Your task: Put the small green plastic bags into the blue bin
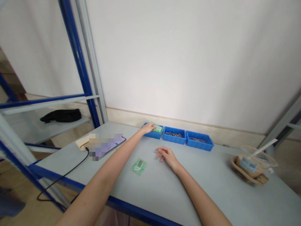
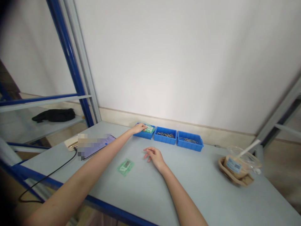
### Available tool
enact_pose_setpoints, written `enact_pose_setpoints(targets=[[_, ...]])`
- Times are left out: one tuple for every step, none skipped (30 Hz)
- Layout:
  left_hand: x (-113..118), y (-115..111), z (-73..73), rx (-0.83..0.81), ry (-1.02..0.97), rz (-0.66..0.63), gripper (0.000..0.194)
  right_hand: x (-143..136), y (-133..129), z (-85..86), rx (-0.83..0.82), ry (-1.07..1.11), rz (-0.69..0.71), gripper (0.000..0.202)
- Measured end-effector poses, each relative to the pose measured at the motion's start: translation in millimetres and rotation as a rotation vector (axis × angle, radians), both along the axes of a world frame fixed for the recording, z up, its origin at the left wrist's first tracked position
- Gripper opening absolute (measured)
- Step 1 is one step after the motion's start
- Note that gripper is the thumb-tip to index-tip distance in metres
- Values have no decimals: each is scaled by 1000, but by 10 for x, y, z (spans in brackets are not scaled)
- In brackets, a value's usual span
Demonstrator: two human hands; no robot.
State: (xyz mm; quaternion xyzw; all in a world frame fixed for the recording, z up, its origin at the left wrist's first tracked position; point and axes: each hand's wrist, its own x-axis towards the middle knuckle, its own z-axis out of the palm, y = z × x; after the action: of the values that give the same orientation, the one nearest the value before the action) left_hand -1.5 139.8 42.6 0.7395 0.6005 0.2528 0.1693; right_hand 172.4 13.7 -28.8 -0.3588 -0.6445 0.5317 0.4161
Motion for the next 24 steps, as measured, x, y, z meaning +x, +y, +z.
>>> enact_pose_setpoints(targets=[[3,-1,1,2,40,23,36,-2,-3,0,3,-1,0,35],[8,-9,5,9,78,47,36,-4,-6,1,3,-4,-2,34],[15,-22,10,23,113,70,36,-4,-6,0,2,-8,-2,33],[24,-39,17,42,144,94,36,-4,-4,-1,2,-12,0,32],[35,-61,23,66,172,117,35,-2,0,-3,5,-15,1,31],[47,-88,28,94,196,139,33,1,3,-5,10,-19,4,31],[60,-121,32,125,216,160,28,4,3,-7,14,-27,9,31],[75,-159,34,159,233,176,24,5,-3,-7,23,-45,10,31],[90,-201,35,193,247,189,22,4,-18,-3,45,-79,2,31],[106,-249,37,225,259,196,25,-2,-44,5,88,-133,-18,31],[121,-303,41,252,268,197,30,-14,-83,18,154,-203,-49,31],[133,-364,49,274,274,196,32,-31,-133,34,235,-285,-81,31],[141,-435,59,295,279,194,32,-54,-192,52,320,-376,-107,32],[141,-521,72,316,285,189,30,-82,-256,70,400,-469,-116,34],[132,-623,83,340,295,179,27,-112,-321,86,467,-556,-106,37],[109,-744,91,375,322,151,24,-143,-380,96,521,-632,-81,41],[73,-883,91,394,356,114,24,-171,-430,102,566,-695,-52,43],[23,-1039,81,395,395,88,25,-195,-468,101,605,-742,-31,44],[-40,-1205,58,382,437,76,29,-213,-491,96,632,-773,-20,45],[-112,-1374,25,356,473,90,33,-224,-502,89,646,-789,-20,44],[-188,-1537,-18,330,495,111,38,-229,-503,81,647,-795,-25,42],[-262,-1687,-67,301,505,126,40,-229,-497,74,642,-793,-32,40],[-328,-1818,-118,263,504,133,40,-225,-488,69,635,-784,-36,37],[-381,-1923,-167,207,488,114,39,-220,-479,68,629,-772,-37,34]])
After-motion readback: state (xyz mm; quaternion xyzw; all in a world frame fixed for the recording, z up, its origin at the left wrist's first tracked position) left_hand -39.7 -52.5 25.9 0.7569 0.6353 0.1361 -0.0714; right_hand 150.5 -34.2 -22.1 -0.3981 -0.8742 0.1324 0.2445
